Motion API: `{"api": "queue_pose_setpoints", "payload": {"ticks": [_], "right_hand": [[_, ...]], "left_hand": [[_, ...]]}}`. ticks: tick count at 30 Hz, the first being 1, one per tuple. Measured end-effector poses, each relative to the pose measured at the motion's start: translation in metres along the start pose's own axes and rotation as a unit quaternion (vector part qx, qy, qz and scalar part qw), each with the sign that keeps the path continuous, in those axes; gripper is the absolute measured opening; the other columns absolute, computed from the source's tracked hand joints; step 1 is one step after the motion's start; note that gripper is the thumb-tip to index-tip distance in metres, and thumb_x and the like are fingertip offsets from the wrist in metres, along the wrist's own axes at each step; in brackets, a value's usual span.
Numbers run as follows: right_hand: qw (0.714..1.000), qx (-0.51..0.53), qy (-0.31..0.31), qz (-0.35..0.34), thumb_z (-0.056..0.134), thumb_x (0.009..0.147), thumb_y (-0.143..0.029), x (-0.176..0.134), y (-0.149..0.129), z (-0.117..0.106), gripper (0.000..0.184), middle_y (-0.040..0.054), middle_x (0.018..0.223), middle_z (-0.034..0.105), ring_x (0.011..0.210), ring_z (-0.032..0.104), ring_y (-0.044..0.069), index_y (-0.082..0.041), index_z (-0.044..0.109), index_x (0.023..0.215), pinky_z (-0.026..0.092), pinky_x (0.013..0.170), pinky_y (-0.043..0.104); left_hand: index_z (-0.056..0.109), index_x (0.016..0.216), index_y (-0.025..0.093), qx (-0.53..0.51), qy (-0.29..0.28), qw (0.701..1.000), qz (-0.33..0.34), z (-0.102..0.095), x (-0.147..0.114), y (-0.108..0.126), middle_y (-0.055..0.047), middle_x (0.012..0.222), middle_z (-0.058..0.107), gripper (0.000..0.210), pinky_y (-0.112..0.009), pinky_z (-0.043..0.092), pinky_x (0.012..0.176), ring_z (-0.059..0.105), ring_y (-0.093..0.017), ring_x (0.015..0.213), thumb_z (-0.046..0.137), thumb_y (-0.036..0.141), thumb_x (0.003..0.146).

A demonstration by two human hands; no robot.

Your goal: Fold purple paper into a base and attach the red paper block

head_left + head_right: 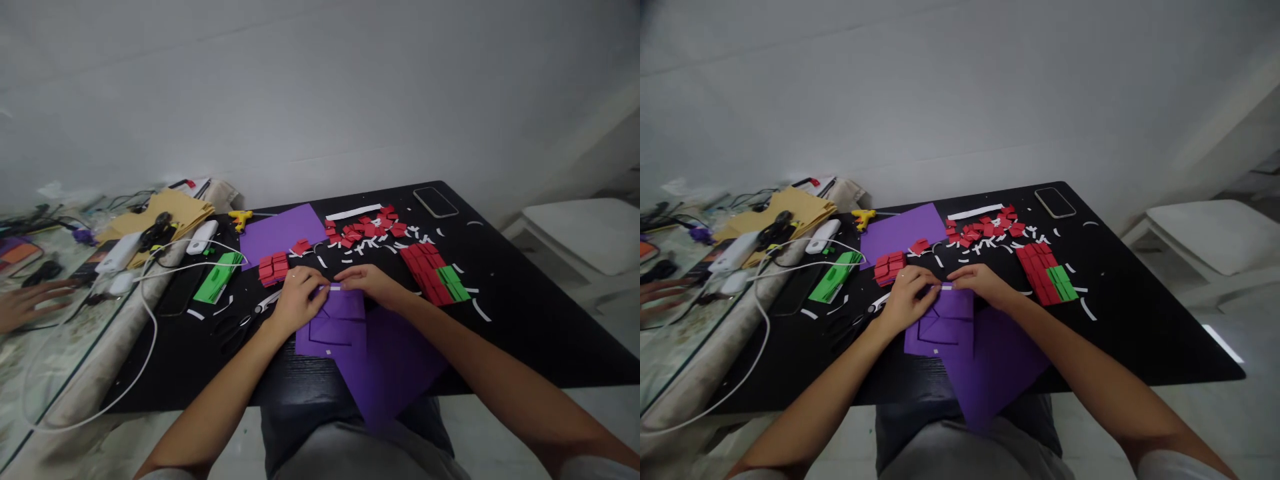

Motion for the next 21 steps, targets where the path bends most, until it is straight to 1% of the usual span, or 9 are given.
{"api": "queue_pose_setpoints", "payload": {"ticks": [2, 5, 8, 11, 15, 18, 21], "right_hand": [[1.000, 0.018, -0.003, 0.008, 0.088, 0.062, -0.025, -0.0002, 0.0011, 0.0026, 0.032, 0.0025, 0.083, 0.079, 0.076, 0.067, 0.017, -0.020, 0.083, 0.093, 0.050, 0.073, 0.030], [0.999, 0.038, -0.008, 0.019, 0.089, 0.062, -0.024, -0.0008, 0.0009, 0.0048, 0.031, 0.0025, 0.082, 0.078, 0.073, 0.066, 0.016, -0.020, 0.082, 0.091, 0.049, 0.068, 0.028], [0.999, 0.045, -0.015, 0.024, 0.087, 0.059, -0.019, -0.0028, -0.0006, 0.0059, 0.027, 0.0011, 0.078, 0.077, 0.070, 0.064, 0.014, -0.019, 0.081, 0.086, 0.046, 0.066, 0.026], [0.999, 0.044, -0.020, 0.024, 0.085, 0.059, -0.017, -0.0054, -0.0013, 0.0069, 0.025, -0.0005, 0.072, 0.074, 0.067, 0.061, 0.013, -0.018, 0.082, 0.083, 0.044, 0.065, 0.026], [0.999, 0.047, -0.013, 0.022, 0.088, 0.058, -0.018, -0.0060, 0.0014, 0.0075, 0.025, 0.0016, 0.075, 0.076, 0.070, 0.062, 0.014, -0.017, 0.081, 0.083, 0.045, 0.066, 0.026], [0.998, 0.055, -0.002, 0.021, 0.090, 0.059, -0.023, -0.0049, 0.0039, 0.0080, 0.027, 0.0026, 0.078, 0.076, 0.070, 0.063, 0.015, -0.018, 0.080, 0.084, 0.046, 0.065, 0.027], [0.998, 0.060, 0.004, 0.005, 0.091, 0.059, -0.026, -0.0044, 0.0043, 0.0100, 0.031, 0.0032, 0.083, 0.077, 0.072, 0.065, 0.016, -0.019, 0.079, 0.087, 0.047, 0.064, 0.027]], "left_hand": [[0.075, 0.100, 0.024, 0.024, -0.027, 0.999, 0.005, 0.0010, -0.0010, 0.0005, -0.005, 0.100, 0.074, 0.011, -0.042, 0.044, 0.096, 0.064, -0.023, 0.102, 0.065, 0.027, 0.100], [0.075, 0.103, 0.024, 0.052, -0.042, 0.998, 0.007, 0.0015, -0.0025, -0.0005, -0.005, 0.100, 0.074, 0.012, -0.043, 0.043, 0.096, 0.064, -0.024, 0.103, 0.065, 0.030, 0.101], [0.074, 0.103, 0.023, 0.075, -0.040, 0.996, 0.017, 0.0015, -0.0030, -0.0014, -0.006, 0.099, 0.074, 0.012, -0.043, 0.042, 0.095, 0.064, -0.024, 0.101, 0.065, 0.030, 0.101], [0.073, 0.100, 0.022, 0.087, -0.030, 0.995, 0.029, 0.0011, -0.0024, -0.0007, -0.005, 0.096, 0.074, 0.011, -0.042, 0.043, 0.093, 0.064, -0.024, 0.098, 0.065, 0.029, 0.101], [0.072, 0.099, 0.021, 0.094, -0.022, 0.995, 0.041, 0.0001, -0.0016, 0.0026, -0.004, 0.094, 0.074, 0.009, -0.042, 0.044, 0.091, 0.065, -0.023, 0.096, 0.064, 0.026, 0.101], [0.071, 0.097, 0.021, 0.106, -0.026, 0.993, 0.043, -0.0002, -0.0016, 0.0055, -0.004, 0.093, 0.075, 0.010, -0.042, 0.044, 0.087, 0.065, -0.023, 0.092, 0.064, 0.027, 0.101], [0.072, 0.098, 0.021, 0.127, -0.027, 0.991, 0.038, -0.0001, -0.0018, 0.0079, -0.005, 0.092, 0.075, 0.012, -0.042, 0.044, 0.085, 0.066, -0.024, 0.090, 0.064, 0.029, 0.101]]}}
Point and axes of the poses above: each hand's wrist, its own x-axis towards the middle knuckle, its own z-axis out of the palm, y = z × x, the point moved 1 cm from there along x, towards the middle knuckle
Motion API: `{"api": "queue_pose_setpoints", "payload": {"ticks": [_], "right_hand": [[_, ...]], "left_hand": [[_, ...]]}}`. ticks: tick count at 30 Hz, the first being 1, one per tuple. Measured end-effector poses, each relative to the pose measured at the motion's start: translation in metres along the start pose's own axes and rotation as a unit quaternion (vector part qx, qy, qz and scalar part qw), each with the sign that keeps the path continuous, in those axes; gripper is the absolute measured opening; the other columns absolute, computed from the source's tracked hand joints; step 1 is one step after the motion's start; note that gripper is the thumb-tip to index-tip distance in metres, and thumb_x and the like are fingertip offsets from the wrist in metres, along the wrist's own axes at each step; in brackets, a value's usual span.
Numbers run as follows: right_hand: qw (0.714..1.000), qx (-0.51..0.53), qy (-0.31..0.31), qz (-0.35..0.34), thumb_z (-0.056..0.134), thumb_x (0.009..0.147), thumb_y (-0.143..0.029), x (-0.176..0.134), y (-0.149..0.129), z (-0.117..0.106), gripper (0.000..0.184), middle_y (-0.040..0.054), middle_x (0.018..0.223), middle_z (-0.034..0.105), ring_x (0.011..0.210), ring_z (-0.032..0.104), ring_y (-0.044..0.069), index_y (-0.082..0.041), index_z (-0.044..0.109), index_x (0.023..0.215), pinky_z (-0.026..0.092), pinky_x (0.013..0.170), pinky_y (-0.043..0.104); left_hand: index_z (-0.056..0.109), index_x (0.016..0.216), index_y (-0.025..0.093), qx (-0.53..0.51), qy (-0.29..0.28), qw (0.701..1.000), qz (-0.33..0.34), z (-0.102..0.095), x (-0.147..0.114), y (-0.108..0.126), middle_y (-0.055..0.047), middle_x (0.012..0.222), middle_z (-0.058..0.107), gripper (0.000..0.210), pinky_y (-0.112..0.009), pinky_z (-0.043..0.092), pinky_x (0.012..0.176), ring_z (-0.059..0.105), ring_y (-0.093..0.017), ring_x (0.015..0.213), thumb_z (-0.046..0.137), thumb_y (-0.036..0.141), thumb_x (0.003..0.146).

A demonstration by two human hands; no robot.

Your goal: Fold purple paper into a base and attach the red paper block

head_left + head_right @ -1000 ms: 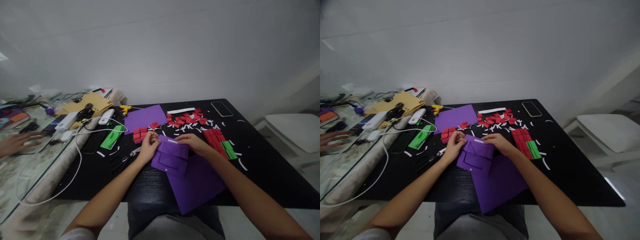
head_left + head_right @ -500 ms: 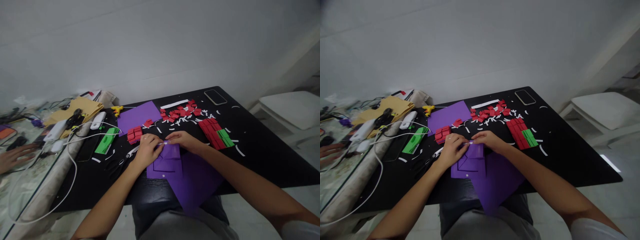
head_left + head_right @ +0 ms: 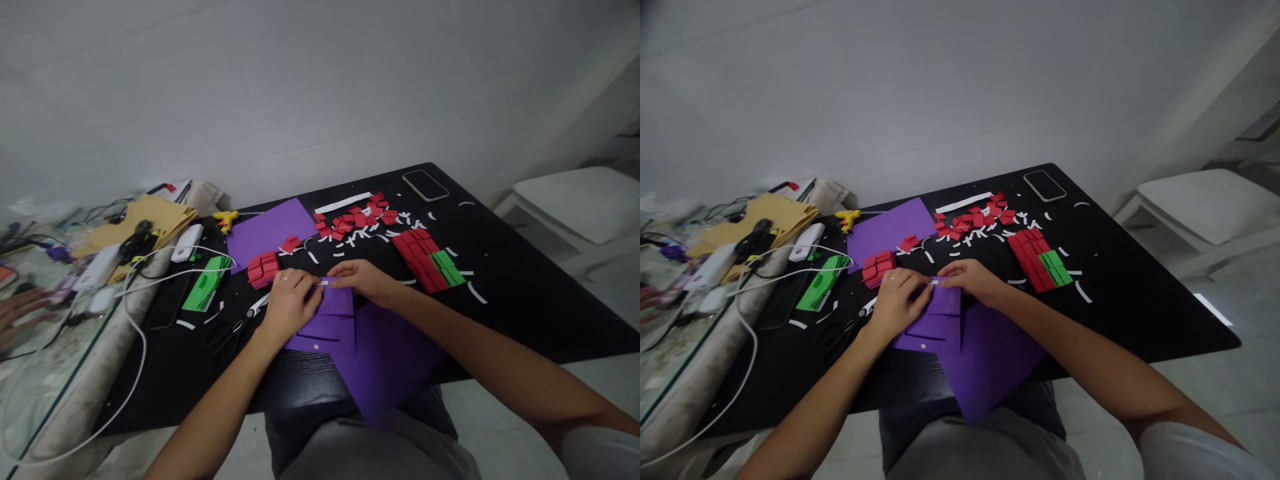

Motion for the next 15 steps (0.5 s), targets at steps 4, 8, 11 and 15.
{"api": "queue_pose_setpoints", "payload": {"ticks": [4, 8, 11, 15], "right_hand": [[0.998, -0.006, 0.025, -0.055, 0.091, 0.056, -0.024, 0.000, 0.000, 0.004, 0.038, 0.0018, 0.087, 0.076, 0.080, 0.067, 0.017, -0.021, 0.076, 0.091, 0.051, 0.072, 0.030], [0.992, -0.009, 0.052, -0.114, 0.092, 0.055, -0.024, 0.000, 0.004, 0.009, 0.045, -0.0004, 0.086, 0.073, 0.087, 0.070, 0.018, -0.022, 0.071, 0.094, 0.054, 0.087, 0.036], [0.988, -0.010, 0.051, -0.147, 0.091, 0.057, -0.024, 0.001, 0.007, 0.012, 0.047, -0.0008, 0.085, 0.073, 0.086, 0.071, 0.019, -0.022, 0.067, 0.097, 0.055, 0.090, 0.039], [0.981, -0.024, 0.038, -0.187, 0.088, 0.061, -0.026, 0.001, 0.008, 0.014, 0.044, -0.0001, 0.085, 0.072, 0.086, 0.072, 0.019, -0.022, 0.065, 0.098, 0.057, 0.088, 0.039]], "left_hand": [[0.073, 0.101, 0.020, 0.006, 0.013, 1.000, -0.001, 0.000, 0.000, 0.003, -0.006, 0.093, 0.076, 0.014, -0.041, 0.045, 0.086, 0.066, -0.024, 0.091, 0.063, 0.030, 0.102], [0.073, 0.101, 0.019, -0.007, 0.024, 1.000, 0.002, 0.000, -0.001, 0.004, -0.006, 0.094, 0.077, 0.014, -0.040, 0.046, 0.085, 0.066, -0.024, 0.091, 0.063, 0.029, 0.103], [0.073, 0.098, 0.019, -0.004, 0.034, 0.999, 0.002, 0.001, -0.001, 0.006, -0.006, 0.091, 0.076, 0.014, -0.039, 0.046, 0.083, 0.065, -0.023, 0.089, 0.063, 0.028, 0.102], [0.071, 0.095, 0.019, -0.001, 0.040, 0.999, -0.004, 0.001, -0.001, 0.007, -0.006, 0.087, 0.074, 0.016, -0.038, 0.046, 0.080, 0.064, -0.023, 0.085, 0.061, 0.027, 0.103]]}}
Point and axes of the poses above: each hand's wrist, its own x-axis towards the middle knuckle, its own z-axis out of the palm, y = z × x, the point moved 1 cm from there along x, towards the middle knuckle
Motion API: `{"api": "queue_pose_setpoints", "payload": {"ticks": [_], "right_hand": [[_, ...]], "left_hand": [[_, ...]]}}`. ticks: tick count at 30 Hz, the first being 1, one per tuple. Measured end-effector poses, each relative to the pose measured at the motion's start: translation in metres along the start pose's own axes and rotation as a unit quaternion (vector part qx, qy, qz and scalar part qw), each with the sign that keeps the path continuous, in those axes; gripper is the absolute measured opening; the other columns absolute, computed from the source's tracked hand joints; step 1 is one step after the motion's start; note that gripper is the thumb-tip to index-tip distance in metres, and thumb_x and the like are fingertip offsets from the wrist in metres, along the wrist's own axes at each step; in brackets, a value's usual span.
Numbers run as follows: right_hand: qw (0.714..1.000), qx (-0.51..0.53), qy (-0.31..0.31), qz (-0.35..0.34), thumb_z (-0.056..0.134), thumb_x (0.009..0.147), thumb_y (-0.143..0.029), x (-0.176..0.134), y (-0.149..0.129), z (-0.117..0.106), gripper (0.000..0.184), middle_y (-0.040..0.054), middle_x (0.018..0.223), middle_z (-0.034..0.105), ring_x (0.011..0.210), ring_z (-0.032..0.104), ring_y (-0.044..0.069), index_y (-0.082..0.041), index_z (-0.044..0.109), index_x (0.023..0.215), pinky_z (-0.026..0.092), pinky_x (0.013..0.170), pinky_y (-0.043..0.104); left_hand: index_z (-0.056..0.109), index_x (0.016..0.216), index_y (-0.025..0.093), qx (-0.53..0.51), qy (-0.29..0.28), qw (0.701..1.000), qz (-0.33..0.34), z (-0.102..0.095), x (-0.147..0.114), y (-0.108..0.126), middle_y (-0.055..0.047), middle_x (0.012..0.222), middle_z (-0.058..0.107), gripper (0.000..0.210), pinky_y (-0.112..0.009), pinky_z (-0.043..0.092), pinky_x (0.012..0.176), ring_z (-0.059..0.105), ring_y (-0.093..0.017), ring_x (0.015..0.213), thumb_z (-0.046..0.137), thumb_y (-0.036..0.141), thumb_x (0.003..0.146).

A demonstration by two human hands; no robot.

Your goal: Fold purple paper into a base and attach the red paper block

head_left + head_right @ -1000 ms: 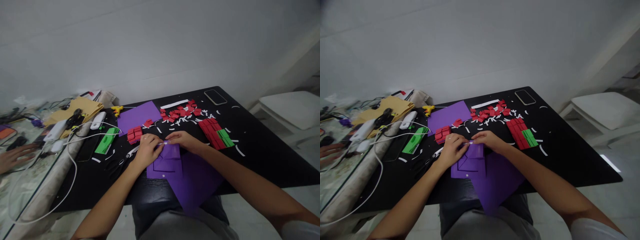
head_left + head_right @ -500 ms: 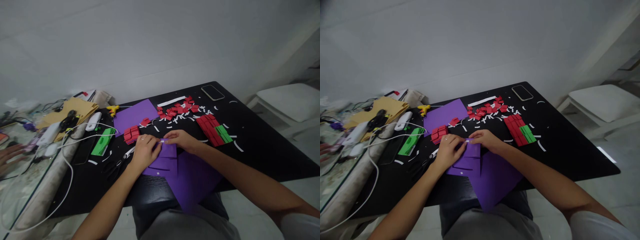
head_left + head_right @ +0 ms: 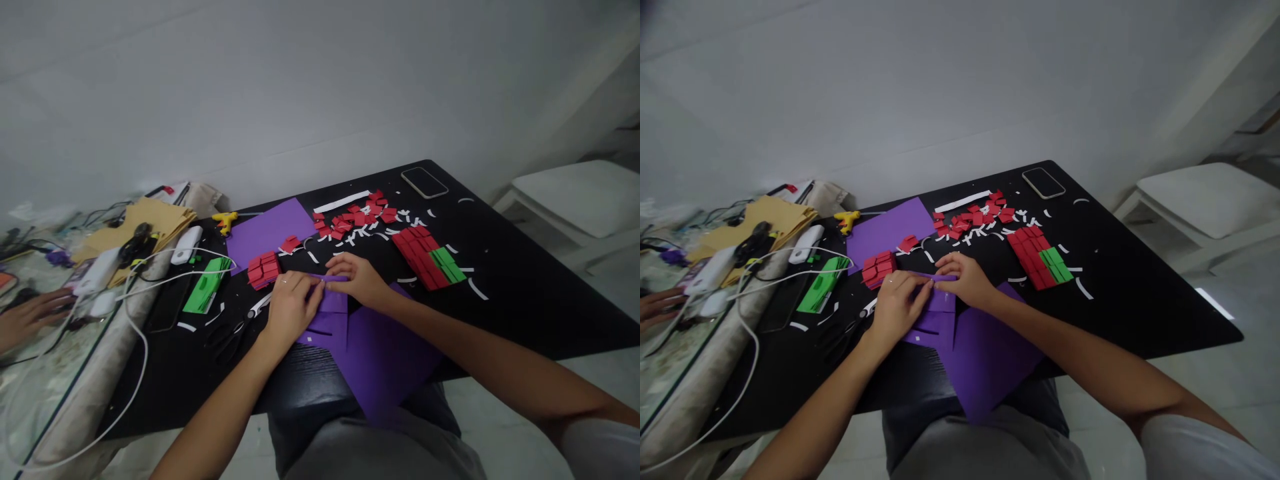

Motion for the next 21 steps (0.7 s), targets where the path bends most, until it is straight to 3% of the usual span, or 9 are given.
{"api": "queue_pose_setpoints", "payload": {"ticks": [9, 21], "right_hand": [[0.999, -0.009, -0.020, -0.025, 0.089, 0.065, -0.028, 0.0001, 0.0005, -0.0010, 0.044, 0.0006, 0.086, 0.072, 0.086, 0.072, 0.020, -0.023, 0.064, 0.100, 0.059, 0.087, 0.039], [1.000, 0.001, -0.020, -0.006, 0.091, 0.062, -0.025, 0.0006, 0.0024, -0.0019, 0.046, 0.0004, 0.087, 0.074, 0.085, 0.073, 0.019, -0.022, 0.066, 0.100, 0.060, 0.090, 0.040]], "left_hand": [[0.069, 0.098, 0.019, -0.027, -0.014, 0.999, -0.007, -0.0017, 0.0003, -0.0005, -0.006, 0.090, 0.073, 0.013, -0.039, 0.047, 0.082, 0.063, -0.023, 0.087, 0.060, 0.025, 0.104], [0.067, 0.090, 0.022, -0.125, -0.040, 0.987, -0.096, -0.0029, 0.0015, -0.0045, -0.003, 0.087, 0.073, 0.016, -0.037, 0.048, 0.080, 0.064, -0.021, 0.084, 0.060, 0.027, 0.103]]}}
Point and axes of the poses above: each hand's wrist, its own x-axis towards the middle knuckle, its own z-axis out of the palm, y = z × x, the point moved 1 cm from there along x, towards the middle knuckle
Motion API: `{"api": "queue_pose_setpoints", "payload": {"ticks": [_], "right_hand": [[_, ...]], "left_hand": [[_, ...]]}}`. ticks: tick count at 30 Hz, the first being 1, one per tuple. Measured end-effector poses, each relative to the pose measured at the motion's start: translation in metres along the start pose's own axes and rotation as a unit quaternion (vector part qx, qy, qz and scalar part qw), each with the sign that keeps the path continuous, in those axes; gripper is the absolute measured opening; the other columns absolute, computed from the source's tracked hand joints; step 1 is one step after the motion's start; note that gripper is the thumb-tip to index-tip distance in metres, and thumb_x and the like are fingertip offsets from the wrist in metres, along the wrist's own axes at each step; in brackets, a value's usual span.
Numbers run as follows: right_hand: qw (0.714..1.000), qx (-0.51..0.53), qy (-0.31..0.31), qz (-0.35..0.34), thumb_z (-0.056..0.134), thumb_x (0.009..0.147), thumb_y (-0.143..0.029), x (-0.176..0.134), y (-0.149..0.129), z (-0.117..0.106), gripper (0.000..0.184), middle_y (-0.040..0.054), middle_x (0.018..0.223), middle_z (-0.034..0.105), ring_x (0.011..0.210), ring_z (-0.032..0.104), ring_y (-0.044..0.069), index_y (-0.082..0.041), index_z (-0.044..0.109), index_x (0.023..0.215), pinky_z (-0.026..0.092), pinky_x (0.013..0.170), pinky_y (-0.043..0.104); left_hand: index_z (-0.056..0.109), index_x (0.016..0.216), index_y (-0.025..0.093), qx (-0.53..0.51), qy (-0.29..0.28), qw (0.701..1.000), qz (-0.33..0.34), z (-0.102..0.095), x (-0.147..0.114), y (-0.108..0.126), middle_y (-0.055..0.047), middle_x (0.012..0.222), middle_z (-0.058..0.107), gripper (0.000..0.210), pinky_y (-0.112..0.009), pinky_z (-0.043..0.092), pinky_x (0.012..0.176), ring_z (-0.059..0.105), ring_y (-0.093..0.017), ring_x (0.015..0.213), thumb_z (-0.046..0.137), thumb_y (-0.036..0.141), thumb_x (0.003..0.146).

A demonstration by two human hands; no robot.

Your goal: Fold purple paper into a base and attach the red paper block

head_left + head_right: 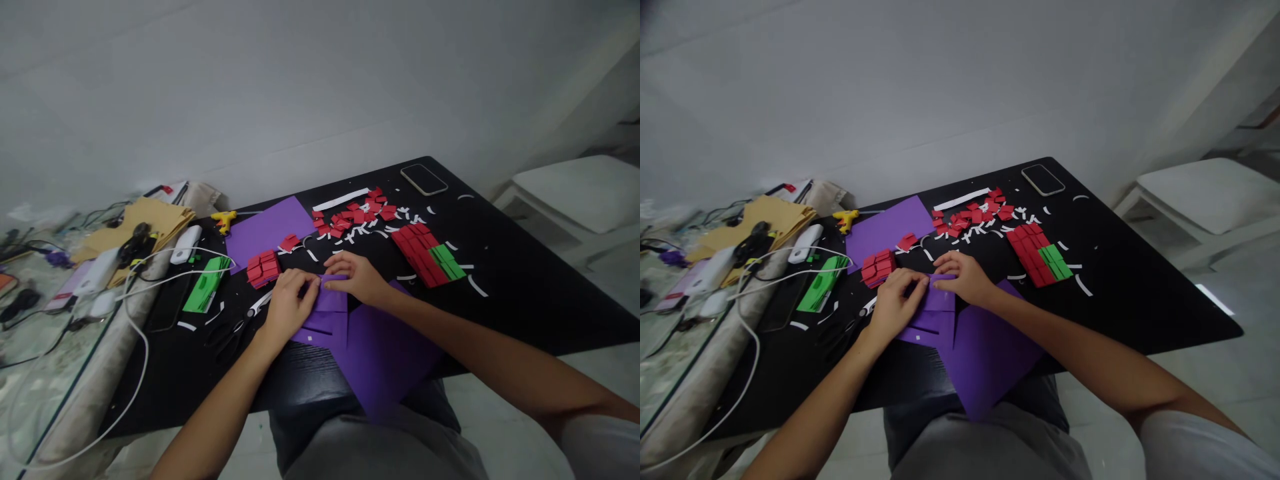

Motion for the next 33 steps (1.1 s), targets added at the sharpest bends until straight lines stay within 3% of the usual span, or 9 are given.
{"api": "queue_pose_setpoints", "payload": {"ticks": [12, 25, 33], "right_hand": [[0.999, -0.015, -0.005, -0.028, 0.088, 0.066, -0.024, -0.0028, -0.0043, 0.0016, 0.042, 0.0012, 0.087, 0.074, 0.085, 0.074, 0.020, -0.022, 0.066, 0.101, 0.060, 0.087, 0.039], [1.000, -0.003, -0.010, -0.014, 0.091, 0.064, -0.025, -0.0026, -0.0028, 0.0014, 0.045, 0.0012, 0.087, 0.075, 0.086, 0.074, 0.019, -0.022, 0.066, 0.102, 0.060, 0.089, 0.039], [1.000, -0.008, -0.014, -0.018, 0.090, 0.064, -0.024, -0.0042, -0.0030, 0.0020, 0.046, 0.0013, 0.089, 0.075, 0.087, 0.075, 0.020, -0.022, 0.065, 0.103, 0.060, 0.089, 0.039]], "left_hand": [[0.067, 0.089, 0.021, 0.009, 0.002, 1.000, 0.024, -0.0007, 0.0002, 0.0031, -0.004, 0.087, 0.073, 0.014, -0.037, 0.048, 0.079, 0.063, -0.021, 0.083, 0.062, 0.025, 0.101], [0.069, 0.086, 0.021, -0.072, -0.003, 0.997, -0.040, -0.0002, 0.0009, -0.0018, -0.002, 0.084, 0.072, 0.013, -0.032, 0.049, 0.076, 0.064, -0.018, 0.081, 0.063, 0.024, 0.098], [0.066, 0.082, 0.021, -0.067, -0.002, 0.996, -0.064, 0.0000, 0.0030, -0.0002, 0.000, 0.077, 0.067, 0.019, -0.032, 0.048, 0.071, 0.062, -0.018, 0.075, 0.065, 0.032, 0.098]]}}
Point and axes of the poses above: each hand's wrist, its own x-axis towards the middle knuckle, its own z-axis out of the palm, y = z × x, the point moved 1 cm from there along x, towards the middle knuckle
